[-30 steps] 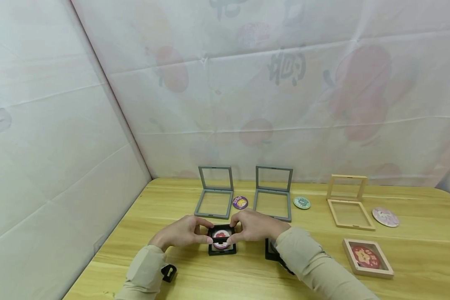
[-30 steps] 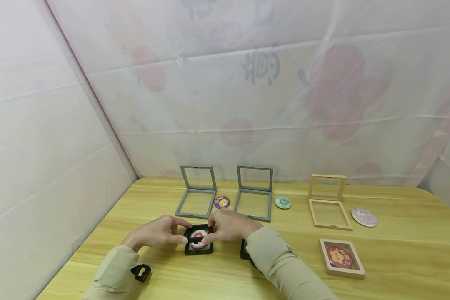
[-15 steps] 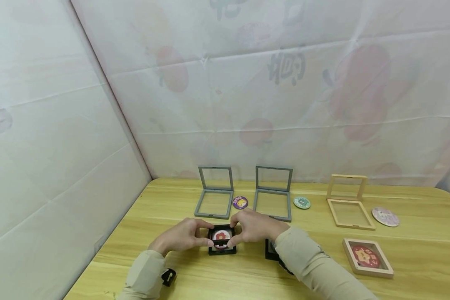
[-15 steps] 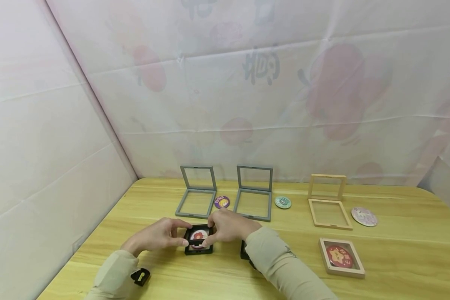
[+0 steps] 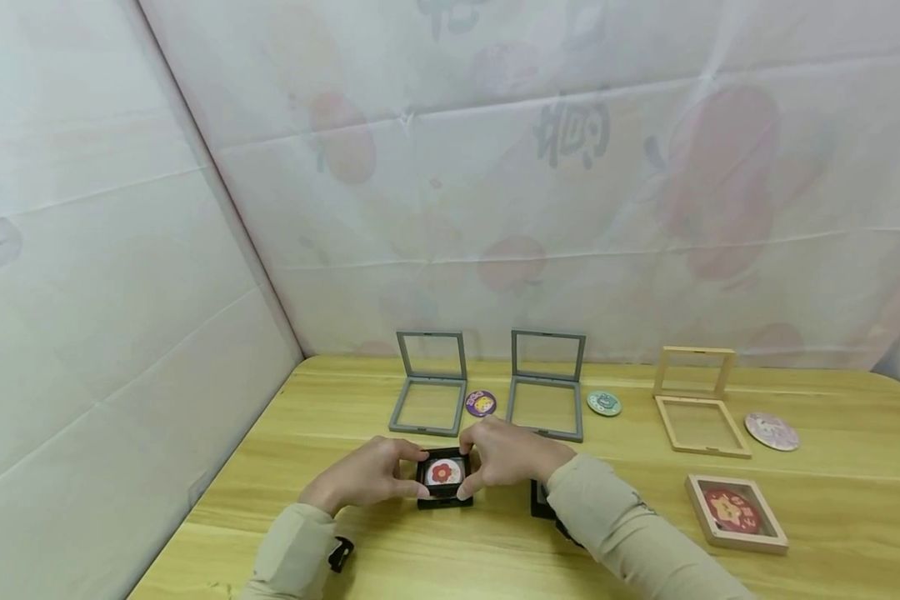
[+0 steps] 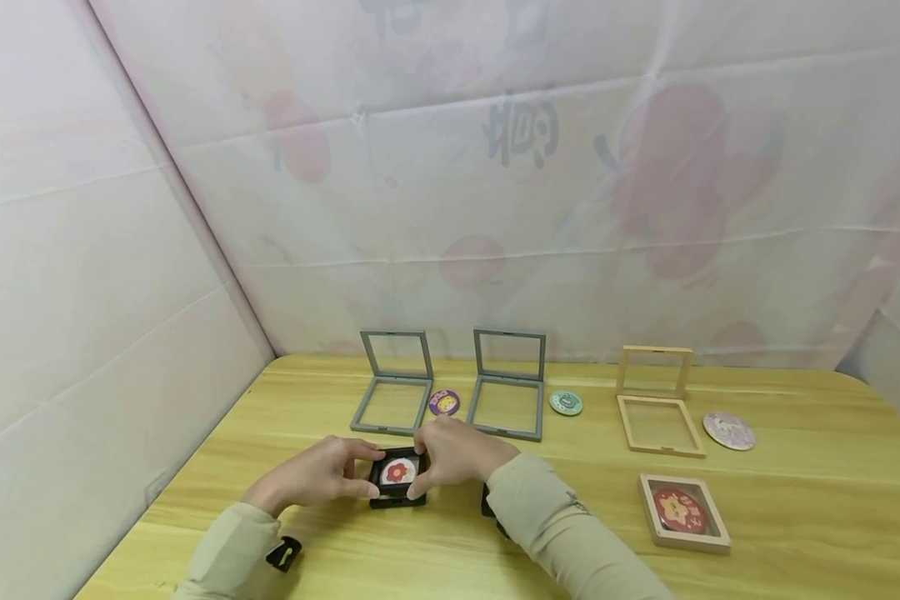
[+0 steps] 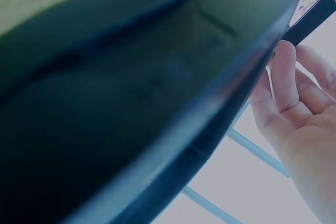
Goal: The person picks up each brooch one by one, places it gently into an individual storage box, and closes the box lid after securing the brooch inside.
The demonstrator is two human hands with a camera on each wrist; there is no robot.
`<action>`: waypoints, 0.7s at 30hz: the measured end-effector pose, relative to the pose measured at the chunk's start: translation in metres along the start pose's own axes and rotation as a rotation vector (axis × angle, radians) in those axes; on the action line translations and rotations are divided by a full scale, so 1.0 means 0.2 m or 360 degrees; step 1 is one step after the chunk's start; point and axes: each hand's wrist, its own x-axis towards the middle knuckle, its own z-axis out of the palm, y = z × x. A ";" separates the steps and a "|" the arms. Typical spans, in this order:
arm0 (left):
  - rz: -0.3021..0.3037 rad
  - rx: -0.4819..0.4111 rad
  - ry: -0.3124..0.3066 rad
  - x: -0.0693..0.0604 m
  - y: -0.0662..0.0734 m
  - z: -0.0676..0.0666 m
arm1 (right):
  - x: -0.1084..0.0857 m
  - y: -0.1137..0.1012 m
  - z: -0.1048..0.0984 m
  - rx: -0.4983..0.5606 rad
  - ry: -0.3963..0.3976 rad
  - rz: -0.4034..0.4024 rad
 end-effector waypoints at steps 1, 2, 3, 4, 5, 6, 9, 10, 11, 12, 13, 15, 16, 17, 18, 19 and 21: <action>-0.0006 0.0032 0.0002 0.00 0.01 0.00 | 0.00 0.00 0.00 -0.0002 0.0000 -0.0005; -0.0023 0.0060 0.0002 0.00 0.02 0.00 | 0.00 -0.01 0.00 -0.0006 0.0001 -0.0011; -0.0041 0.0080 0.0001 0.00 0.02 0.00 | 0.00 -0.01 0.00 -0.0003 0.0001 -0.0019; -0.0061 0.0084 -0.0002 0.00 0.03 0.00 | 0.00 -0.01 0.00 0.0004 0.0002 -0.0029; -0.0077 0.0080 -0.0006 -0.01 0.04 0.00 | 0.00 -0.01 0.01 0.0007 0.0004 -0.0039; -0.0084 0.0076 -0.0007 -0.01 0.04 0.00 | 0.00 -0.01 0.01 0.0005 0.0005 -0.0044; -0.0087 0.0069 -0.0009 -0.01 0.04 0.01 | 0.00 -0.01 0.01 0.0003 0.0004 -0.0049; -0.0086 0.0066 -0.0008 -0.01 0.04 0.01 | 0.00 -0.01 0.01 0.0003 0.0004 -0.0049; -0.0084 0.0063 -0.0005 -0.01 0.04 0.01 | 0.00 -0.01 0.01 0.0001 0.0006 -0.0052; -0.0079 0.0067 0.0000 -0.01 0.04 0.01 | 0.00 -0.01 0.02 -0.0002 0.0009 -0.0053; -0.0075 0.0079 0.0007 -0.01 0.04 0.01 | 0.00 -0.01 0.02 -0.0010 0.0015 -0.0054; -0.0069 0.0123 0.0024 -0.01 0.05 0.02 | 0.00 -0.02 0.02 -0.0047 0.0033 -0.0066; -0.0068 0.0157 0.0033 -0.01 0.06 0.02 | 0.01 -0.02 0.02 -0.0067 0.0044 -0.0071; -0.0058 0.0208 0.0041 -0.01 0.06 0.03 | 0.01 -0.02 0.03 -0.0097 0.0054 -0.0077; -0.0046 0.0269 0.0051 -0.01 0.07 0.03 | 0.01 -0.03 0.03 -0.0129 0.0067 -0.0084; -0.0034 0.0327 0.0061 -0.01 0.08 0.03 | 0.01 -0.03 0.03 -0.0162 0.0079 -0.0091; -0.0007 0.0436 0.0079 -0.01 0.10 0.04 | 0.02 -0.03 0.03 -0.0213 0.0096 -0.0099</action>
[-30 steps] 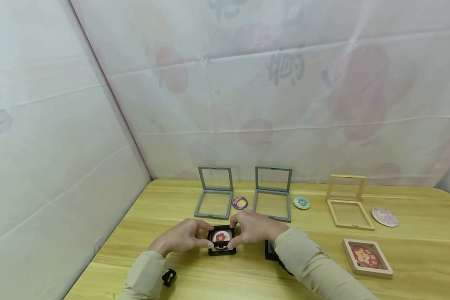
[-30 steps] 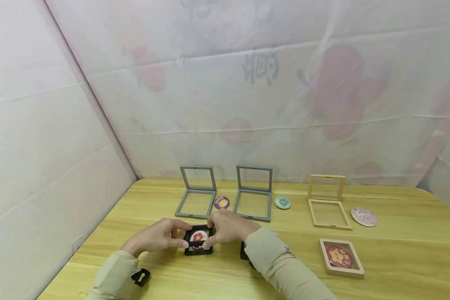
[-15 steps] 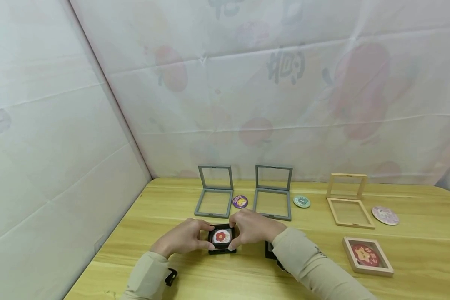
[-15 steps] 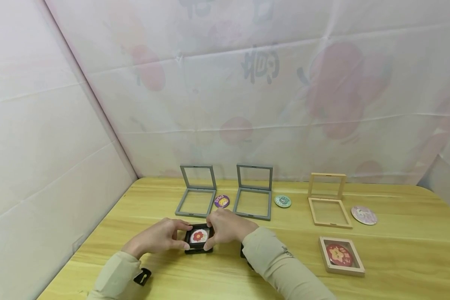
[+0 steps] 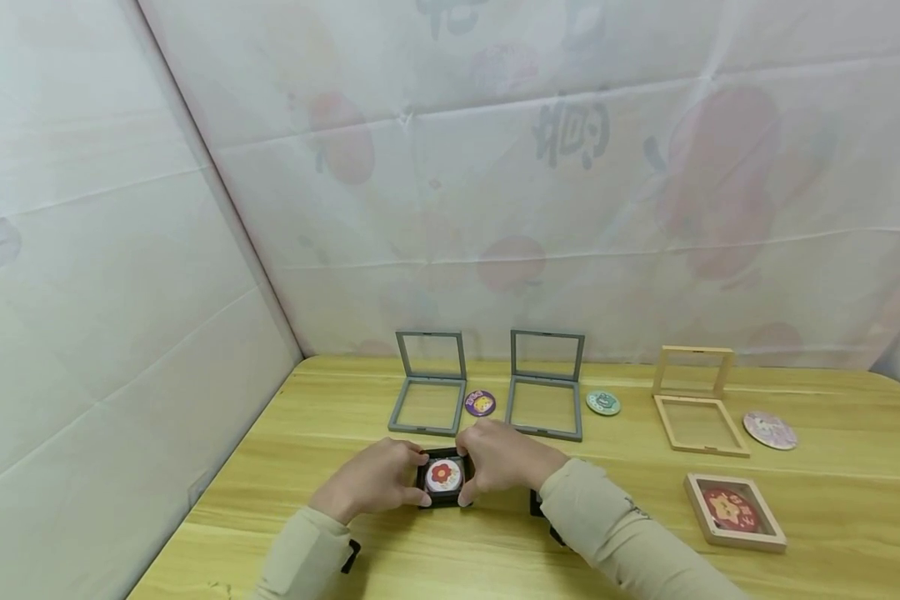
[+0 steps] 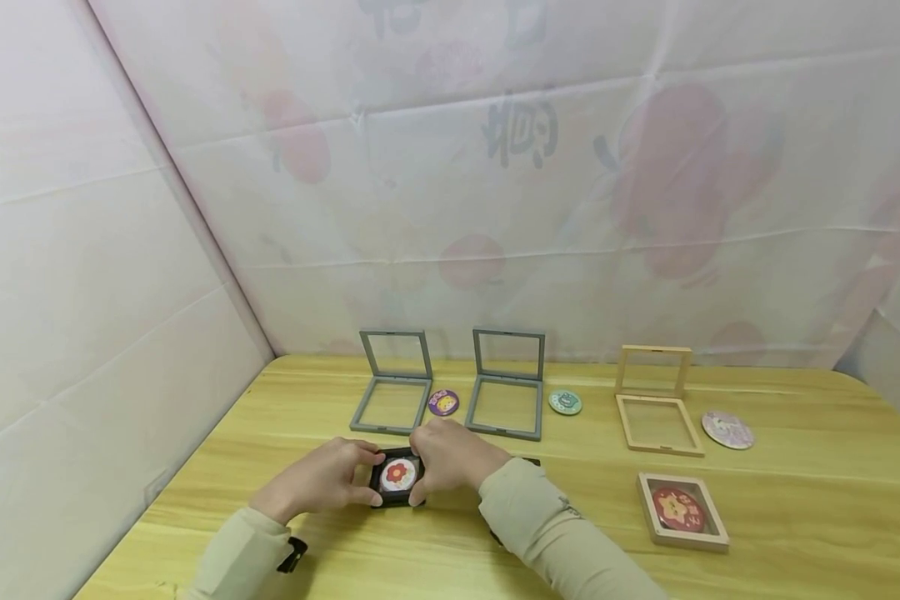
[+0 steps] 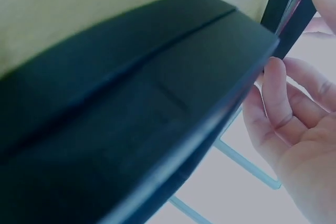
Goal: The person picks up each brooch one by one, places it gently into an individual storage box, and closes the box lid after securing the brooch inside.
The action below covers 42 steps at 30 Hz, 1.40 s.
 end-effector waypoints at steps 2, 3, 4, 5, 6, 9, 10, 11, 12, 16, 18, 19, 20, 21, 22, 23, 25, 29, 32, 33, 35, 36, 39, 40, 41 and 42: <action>0.0026 0.0079 0.0016 0.00 0.01 0.00 | 0.00 0.00 0.00 -0.0024 0.0007 0.0001; 0.0032 0.0093 0.0020 0.00 0.02 0.00 | 0.00 0.00 0.00 -0.0026 0.0008 0.0004; 0.0033 0.0099 0.0022 0.00 0.02 0.00 | 0.00 0.00 0.00 -0.0023 0.0007 0.0008; 0.0030 0.0104 0.0019 0.00 0.02 0.00 | 0.00 0.00 0.00 -0.0016 0.0005 0.0012; 0.0030 0.0101 0.0017 0.00 0.02 0.00 | 0.00 0.00 0.00 -0.0009 0.0004 0.0016; 0.0032 0.0087 0.0014 0.00 0.02 0.00 | 0.00 -0.01 0.00 -0.0001 0.0008 0.0008; 0.0034 0.0087 0.0015 0.00 0.02 0.00 | 0.00 -0.01 0.00 -0.0002 0.0012 0.0003; 0.0040 0.0084 0.0020 0.00 0.02 0.00 | 0.00 -0.01 0.00 -0.0004 0.0017 -0.0002; 0.0047 0.0083 0.0025 0.01 0.02 0.00 | 0.00 -0.01 0.00 -0.0011 0.0022 -0.0007; 0.0068 0.0091 0.0045 0.01 0.02 0.00 | 0.00 -0.01 0.00 -0.0033 0.0037 -0.0019; 0.0071 0.0100 0.0049 0.01 0.02 0.00 | 0.00 -0.01 0.00 -0.0049 0.0041 -0.0021; 0.0072 0.0103 0.0051 0.01 0.02 0.00 | 0.00 -0.01 0.00 -0.0051 0.0044 -0.0024; 0.0074 0.0107 0.0053 0.01 0.03 0.00 | 0.00 -0.01 0.00 -0.0053 0.0043 -0.0021; 0.0078 0.0112 0.0054 0.01 0.03 0.00 | 0.00 -0.01 0.00 -0.0059 0.0043 -0.0020; 0.0076 0.0112 0.0052 0.01 0.03 0.00 | 0.00 -0.01 0.00 -0.0069 0.0046 -0.0023; 0.0079 0.0111 0.0052 0.01 0.03 0.00 | 0.00 -0.01 0.01 -0.0079 0.0049 -0.0026; 0.0083 0.0115 0.0055 0.01 0.03 0.00 | 0.00 -0.01 0.01 -0.0094 0.0052 -0.0029; 0.0069 0.0123 0.0058 0.01 0.03 0.01 | 0.00 -0.01 0.01 -0.0101 0.0055 -0.0017; 0.0065 0.0123 0.0067 0.01 0.03 0.01 | -0.01 -0.02 0.01 -0.0081 0.0058 0.0011; 0.0067 0.0121 0.0072 0.01 0.02 0.02 | -0.01 -0.02 0.01 -0.0079 0.0059 0.0020; 0.0067 0.0121 0.0080 0.01 0.02 0.02 | -0.01 -0.02 0.02 -0.0081 0.0062 0.0027; 0.0063 0.0119 0.0082 0.01 0.02 0.02 | -0.01 -0.02 0.02 -0.0084 0.0063 0.0028; 0.0053 0.0130 0.0087 0.00 0.02 0.02 | -0.01 -0.02 0.03 -0.0096 0.0068 0.0030; 0.0047 0.0134 0.0085 0.00 0.02 0.02 | -0.01 -0.03 0.03 -0.0100 0.0072 0.0031; 0.0045 0.0138 0.0082 0.00 0.02 0.02 | -0.01 -0.03 0.03 -0.0104 0.0075 0.0033; 0.0043 0.0143 0.0081 0.00 0.02 0.01 | -0.01 -0.03 0.03 -0.0109 0.0079 0.0039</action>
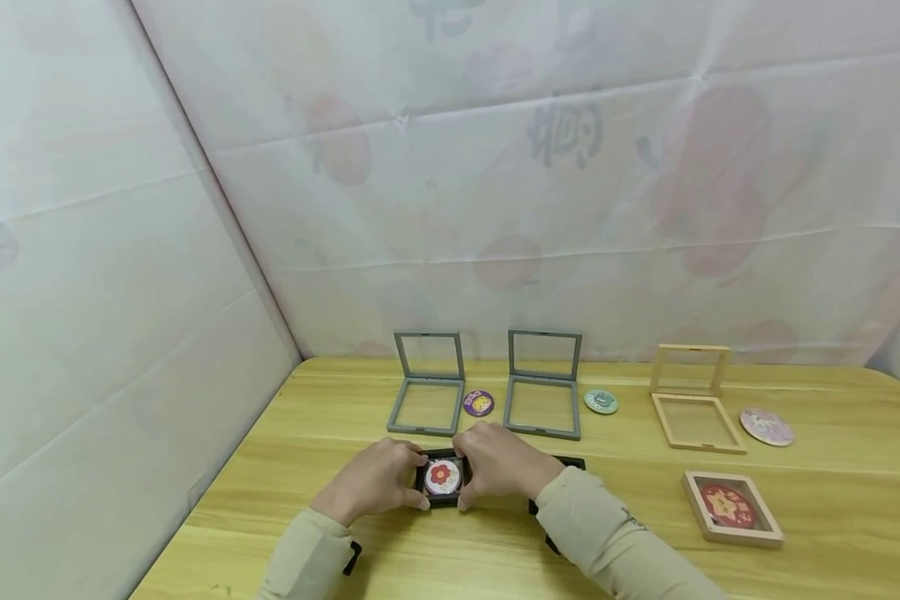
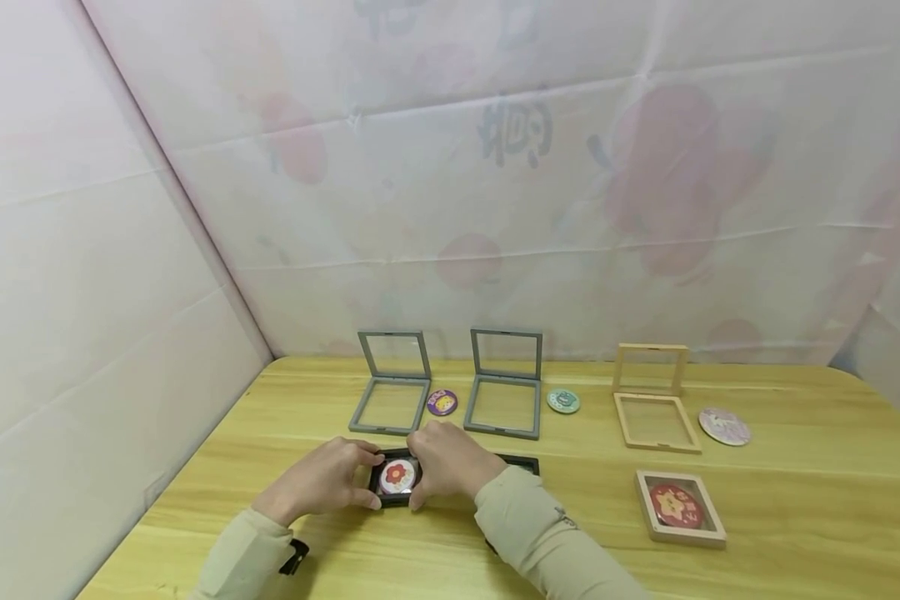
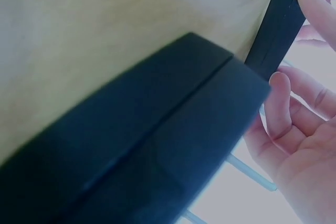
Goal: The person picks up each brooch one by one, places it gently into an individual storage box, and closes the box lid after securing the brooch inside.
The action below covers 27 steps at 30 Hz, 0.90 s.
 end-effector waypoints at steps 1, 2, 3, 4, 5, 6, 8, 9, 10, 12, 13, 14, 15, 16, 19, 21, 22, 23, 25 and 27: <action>0.0002 0.0008 -0.0001 0.00 0.00 0.00 | 0.00 0.00 0.00 -0.0003 0.0002 0.0004; 0.0003 0.0015 -0.0004 0.00 0.00 0.00 | 0.00 0.00 0.00 -0.0006 0.0002 0.0008; 0.0001 0.0023 -0.0006 0.00 0.01 -0.01 | 0.00 0.00 0.00 -0.0008 0.0002 0.0011; 0.0004 0.0029 -0.0008 0.01 0.01 -0.01 | 0.00 0.00 0.00 -0.0011 0.0002 0.0012; 0.0009 0.0035 -0.0006 0.01 0.01 -0.01 | 0.00 -0.01 -0.01 -0.0014 0.0002 0.0013; 0.0014 0.0042 -0.0005 0.01 0.01 -0.01 | 0.00 -0.01 -0.01 -0.0015 0.0004 0.0013; 0.0030 0.0056 -0.0002 0.01 0.01 -0.01 | 0.00 -0.01 -0.01 -0.0024 0.0007 0.0011; 0.0037 0.0060 0.0001 0.01 0.01 -0.01 | 0.00 -0.01 -0.01 -0.0032 0.0011 0.0009; 0.0045 0.0060 0.0004 0.01 0.00 -0.01 | 0.00 -0.01 -0.01 -0.0041 0.0015 0.0006; 0.0054 0.0057 -0.0004 0.01 0.00 -0.02 | 0.00 -0.01 0.00 -0.0058 0.0020 0.0001; 0.0056 0.0054 -0.0008 0.01 0.00 -0.02 | 0.00 -0.01 0.00 -0.0068 0.0023 -0.0002; 0.0054 0.0049 -0.0015 0.00 0.00 -0.02 | 0.00 -0.02 0.00 -0.0078 0.0025 -0.0007; 0.0053 0.0046 -0.0020 0.00 -0.01 -0.02 | 0.00 -0.02 0.00 -0.0089 0.0029 -0.0013; 0.0046 0.0039 -0.0032 0.00 -0.01 -0.02 | 0.00 -0.02 0.01 -0.0098 0.0033 -0.0021; 0.0031 0.0035 -0.0060 0.00 -0.02 -0.02 | 0.00 -0.02 0.02 -0.0119 0.0055 -0.0037; 0.0034 0.0032 -0.0072 0.00 -0.02 -0.02 | 0.00 -0.02 0.02 -0.0125 0.0069 -0.0038; 0.0034 0.0033 -0.0076 0.00 -0.02 -0.02 | -0.01 -0.02 0.02 -0.0126 0.0075 -0.0038; 0.0041 0.0031 -0.0075 0.00 -0.02 -0.02 | -0.01 -0.02 0.02 -0.0123 0.0080 -0.0036; 0.0041 0.0019 -0.0071 0.00 -0.02 -0.03 | -0.01 -0.03 0.02 -0.0126 0.0087 -0.0037; 0.0034 -0.0007 -0.0066 0.01 -0.02 -0.02 | -0.02 -0.03 0.02 -0.0144 0.0088 -0.0037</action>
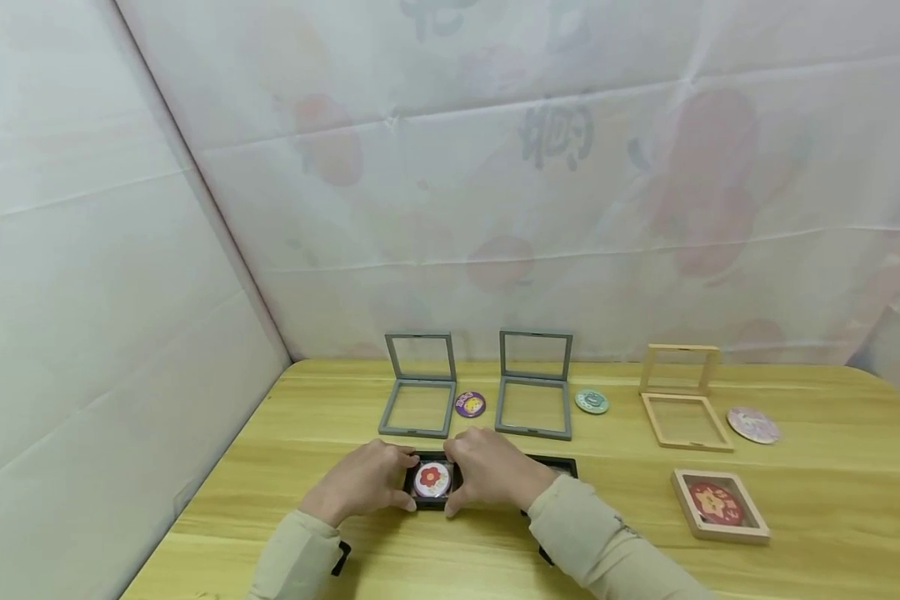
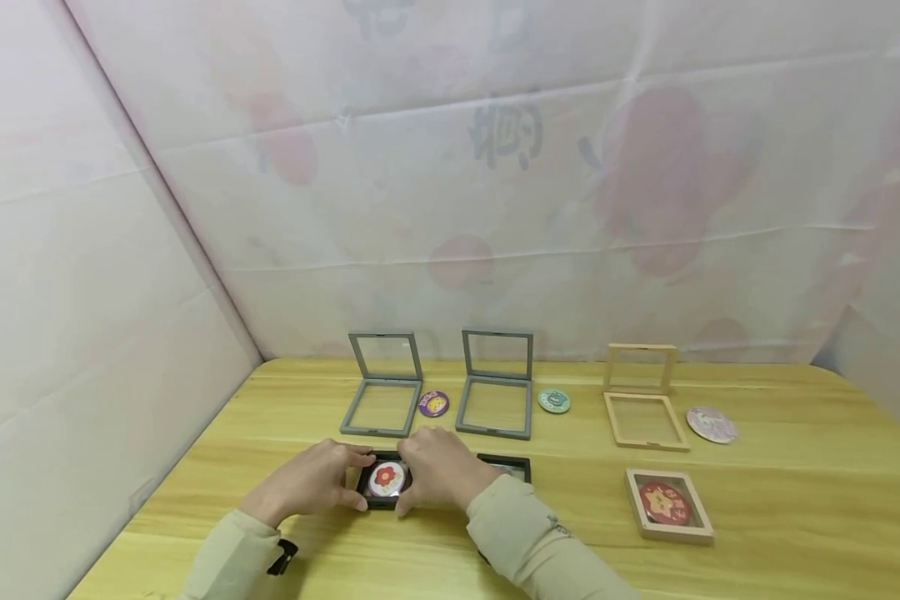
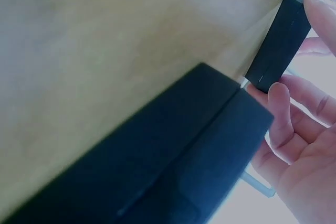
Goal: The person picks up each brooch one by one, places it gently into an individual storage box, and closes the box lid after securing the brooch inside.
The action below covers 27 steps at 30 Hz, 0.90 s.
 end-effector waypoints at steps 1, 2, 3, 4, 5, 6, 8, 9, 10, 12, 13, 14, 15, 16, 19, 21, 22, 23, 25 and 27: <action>-0.0017 -0.0012 -0.0001 0.00 0.00 0.00 | 0.00 0.00 0.00 -0.0019 0.0001 -0.0007; -0.0030 -0.0027 -0.0001 -0.01 0.00 0.00 | 0.00 -0.01 0.00 -0.0040 0.0001 -0.0013; -0.0043 -0.0040 -0.0001 -0.01 0.00 0.00 | 0.00 -0.01 0.00 -0.0064 -0.0001 -0.0018; -0.0052 -0.0048 -0.0002 -0.01 0.00 -0.01 | 0.00 -0.01 0.00 -0.0084 -0.0003 -0.0019; -0.0054 -0.0053 -0.0005 -0.01 -0.01 -0.01 | 0.00 -0.02 0.00 -0.0101 -0.0006 -0.0019; -0.0051 -0.0054 -0.0007 -0.01 0.00 -0.01 | 0.00 -0.02 0.00 -0.0116 -0.0011 -0.0015; -0.0043 -0.0056 -0.0016 -0.01 0.00 -0.01 | -0.01 -0.02 0.00 -0.0136 -0.0023 -0.0005; -0.0036 -0.0051 -0.0018 -0.01 0.00 0.00 | -0.01 -0.02 0.00 -0.0141 -0.0029 0.0001; -0.0029 -0.0042 -0.0020 -0.01 0.00 -0.01 | -0.01 -0.02 0.00 -0.0147 -0.0035 0.0004; -0.0020 -0.0036 -0.0021 -0.01 0.00 -0.01 | -0.01 -0.02 -0.01 -0.0163 -0.0045 -0.0006; -0.0019 -0.0022 -0.0021 0.00 0.00 -0.01 | -0.01 -0.02 -0.01 -0.0173 -0.0047 -0.0021; -0.0018 -0.0007 -0.0016 -0.01 0.01 -0.01 | -0.01 -0.02 -0.01 -0.0187 -0.0051 -0.0038; -0.0021 0.0016 -0.0016 -0.01 0.01 -0.01 | -0.01 -0.02 -0.02 -0.0206 -0.0057 -0.0055; -0.0023 0.0035 -0.0013 -0.01 0.01 -0.01 | -0.02 -0.02 -0.02 -0.0224 -0.0067 -0.0071; -0.0041 0.0096 -0.0020 -0.02 0.03 -0.02 | -0.02 -0.02 -0.04 -0.0226 -0.0123 -0.0086; -0.0069 0.0093 -0.0042 -0.02 0.04 -0.02 | -0.03 -0.01 -0.05 -0.0172 -0.0177 -0.0058; -0.0088 0.0077 -0.0056 -0.02 0.04 -0.02 | -0.04 -0.01 -0.06 -0.0127 -0.0206 -0.0033; -0.0116 0.0054 -0.0077 -0.02 0.05 -0.03 | -0.05 0.00 -0.07 -0.0077 -0.0234 0.0000; -0.0163 0.0000 -0.0106 -0.02 0.05 -0.03 | -0.07 0.01 -0.09 0.0024 -0.0283 0.0073; -0.0194 -0.0038 -0.0114 -0.01 0.05 -0.04 | -0.09 0.03 -0.11 0.0090 -0.0308 0.0136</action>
